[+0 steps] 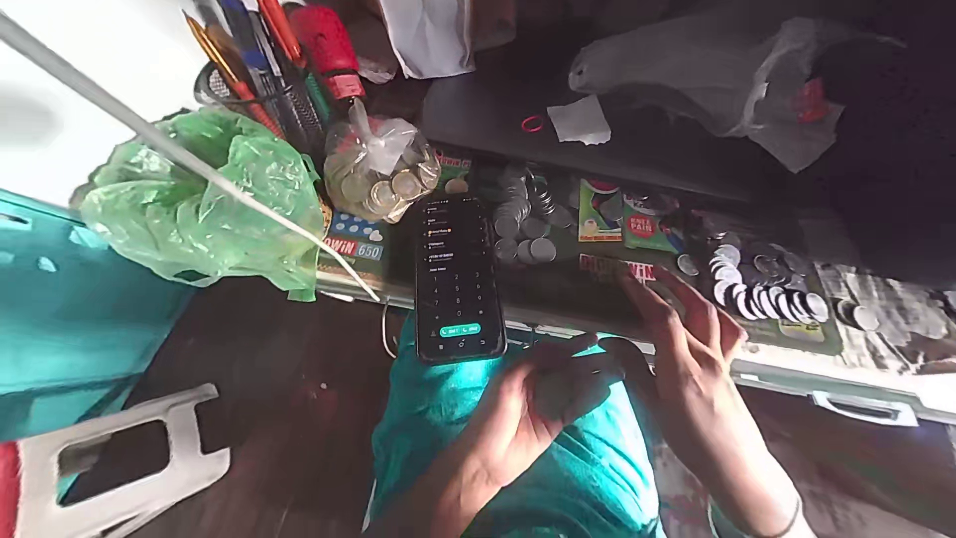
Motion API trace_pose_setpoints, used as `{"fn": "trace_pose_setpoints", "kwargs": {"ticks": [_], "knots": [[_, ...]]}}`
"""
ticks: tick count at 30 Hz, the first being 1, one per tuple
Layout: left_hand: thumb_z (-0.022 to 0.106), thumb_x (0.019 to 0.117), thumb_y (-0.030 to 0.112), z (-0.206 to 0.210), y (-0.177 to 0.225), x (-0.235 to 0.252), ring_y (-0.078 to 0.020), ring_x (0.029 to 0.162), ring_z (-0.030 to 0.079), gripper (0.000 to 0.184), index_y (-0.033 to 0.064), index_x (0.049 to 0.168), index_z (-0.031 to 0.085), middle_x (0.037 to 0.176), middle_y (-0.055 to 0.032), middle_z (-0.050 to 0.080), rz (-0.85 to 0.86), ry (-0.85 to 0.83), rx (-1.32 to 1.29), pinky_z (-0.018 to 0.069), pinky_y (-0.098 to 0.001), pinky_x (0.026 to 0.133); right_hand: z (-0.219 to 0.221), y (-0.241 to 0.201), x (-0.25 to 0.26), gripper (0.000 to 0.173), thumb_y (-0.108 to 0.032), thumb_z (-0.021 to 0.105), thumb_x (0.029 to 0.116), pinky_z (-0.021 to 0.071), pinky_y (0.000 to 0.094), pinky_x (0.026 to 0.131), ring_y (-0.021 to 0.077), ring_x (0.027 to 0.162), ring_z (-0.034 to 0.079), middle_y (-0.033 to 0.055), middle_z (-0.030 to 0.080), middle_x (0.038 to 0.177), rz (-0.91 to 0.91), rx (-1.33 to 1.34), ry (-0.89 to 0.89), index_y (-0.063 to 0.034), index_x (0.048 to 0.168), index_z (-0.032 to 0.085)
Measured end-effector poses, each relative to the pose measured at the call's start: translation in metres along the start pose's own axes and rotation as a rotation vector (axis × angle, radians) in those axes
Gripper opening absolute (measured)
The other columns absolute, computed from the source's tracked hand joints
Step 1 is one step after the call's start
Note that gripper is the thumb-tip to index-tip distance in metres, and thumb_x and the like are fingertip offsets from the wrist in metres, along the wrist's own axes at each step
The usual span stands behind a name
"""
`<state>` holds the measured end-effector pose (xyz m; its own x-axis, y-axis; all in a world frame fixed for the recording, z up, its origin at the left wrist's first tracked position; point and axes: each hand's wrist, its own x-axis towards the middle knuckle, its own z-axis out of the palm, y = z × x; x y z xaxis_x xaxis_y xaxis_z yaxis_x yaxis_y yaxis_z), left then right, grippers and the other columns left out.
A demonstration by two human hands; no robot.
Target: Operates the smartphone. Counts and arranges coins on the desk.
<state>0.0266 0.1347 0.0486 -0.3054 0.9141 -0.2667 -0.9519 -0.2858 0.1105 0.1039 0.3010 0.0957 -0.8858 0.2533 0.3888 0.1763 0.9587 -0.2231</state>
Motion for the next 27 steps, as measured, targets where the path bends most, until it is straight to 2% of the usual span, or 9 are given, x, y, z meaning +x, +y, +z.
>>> {"fn": "trace_pose_setpoints", "kwargs": {"ticks": [3,5,7,10,12,14,18,23,27], "knots": [[0.028,0.1123,0.032,0.004,0.001,-0.004,-0.0258,0.107,0.072,0.051,0.001,0.123,0.066,0.114,-0.0159,0.073,0.027,0.078,-0.024,0.0578,-0.0386,0.097,0.013,-0.017,0.019,0.047,-0.035,0.057,0.1011,0.0361,0.0681,0.101,0.0464,0.131,0.055,0.0135,0.073,0.121,-0.086,0.036,-0.033,-0.0037,0.137,0.06],[0.027,0.1123,0.033,0.004,-0.001,-0.006,-0.0241,0.104,0.072,0.049,0.0041,0.12,0.065,0.111,-0.0127,0.072,0.046,0.095,-0.01,0.0574,-0.0394,0.097,0.02,-0.026,0.036,0.05,-0.039,0.052,0.1044,0.0349,0.0661,0.106,0.0425,0.136,0.051,0.012,0.072,0.124,-0.151,0.094,-0.069,-0.0054,0.141,0.057],[0.025,0.1122,0.035,0.005,0.002,-0.008,-0.0256,0.106,0.071,0.052,0.003,0.123,0.066,0.112,-0.0137,0.072,0.051,0.1,0.013,0.0568,-0.0403,0.098,0.023,-0.029,0.051,0.049,-0.034,0.048,0.1065,0.0356,0.0642,0.108,0.0401,0.143,0.045,0.0086,0.068,0.135,-0.183,0.12,-0.094,-0.0101,0.149,0.051],[0.019,0.1126,0.036,-0.001,0.004,-0.011,-0.0289,0.12,0.067,0.058,0.0025,0.139,0.058,0.127,-0.0187,0.068,0.008,0.009,0.03,0.0523,-0.0386,0.105,0.013,-0.011,0.066,0.045,-0.019,0.046,0.1057,0.0379,0.0657,0.104,0.0409,0.145,0.043,0.0055,0.057,0.15,-0.115,0.052,-0.055,-0.0135,0.15,0.052],[0.018,0.1129,0.029,-0.004,0.005,-0.011,-0.029,0.122,0.065,0.054,0.0024,0.144,0.052,0.131,-0.0198,0.066,-0.019,0.001,0.032,0.0519,-0.0371,0.106,0.003,0.007,0.072,0.044,-0.01,0.047,0.103,0.0373,0.0698,0.102,0.0456,0.139,0.047,0.0107,0.063,0.142,-0.004,-0.008,-0.035,-0.0118,0.146,0.056],[0.022,0.1121,0.019,-0.003,0.005,-0.011,-0.0296,0.122,0.065,0.047,0.0021,0.146,0.05,0.133,-0.0211,0.065,-0.034,0.017,0.025,0.0525,-0.0367,0.105,-0.004,0.02,0.079,0.038,-0.011,0.047,0.1055,0.0342,0.0703,0.104,0.0467,0.136,0.049,0.0145,0.068,0.133,0.074,-0.056,-0.035,-0.0094,0.142,0.06],[0.033,0.1074,0.006,-0.001,0.008,-0.01,-0.0327,0.124,0.064,0.044,0.0018,0.149,0.046,0.135,-0.0244,0.063,-0.054,-0.03,-0.009,0.0519,-0.0392,0.106,-0.003,0.022,0.086,0.037,-0.01,0.049,0.1052,0.0328,0.0703,0.104,0.0447,0.137,0.049,0.0116,0.07,0.129,0.052,-0.073,-0.052,-0.0105,0.14,0.062],[0.034,0.1072,0.004,-0.001,0.01,-0.013,-0.031,0.124,0.064,0.043,0.0014,0.148,0.046,0.134,-0.022,0.064,-0.058,-0.047,0.018,0.0511,-0.0379,0.107,0.006,0.019,0.074,0.045,-0.001,0.048,0.1008,0.0364,0.0712,0.099,0.047,0.127,0.058,0.0142,0.072,0.122,0.01,-0.068,-0.065,-0.0119,0.143,0.059],[0.033,0.1085,0.01,-0.004,0.009,-0.012,-0.0314,0.125,0.064,0.041,0.0007,0.144,0.052,0.134,-0.0215,0.065,-0.067,-0.038,0.007,0.0511,-0.0393,0.108,-0.007,0.023,0.057,0.035,-0.016,0.044,0.1036,0.0415,0.0585,0.096,0.0334,0.112,0.066,0.0117,0.074,0.113,0.067,0.016,0.062,-0.0075,0.125,0.07]]}}
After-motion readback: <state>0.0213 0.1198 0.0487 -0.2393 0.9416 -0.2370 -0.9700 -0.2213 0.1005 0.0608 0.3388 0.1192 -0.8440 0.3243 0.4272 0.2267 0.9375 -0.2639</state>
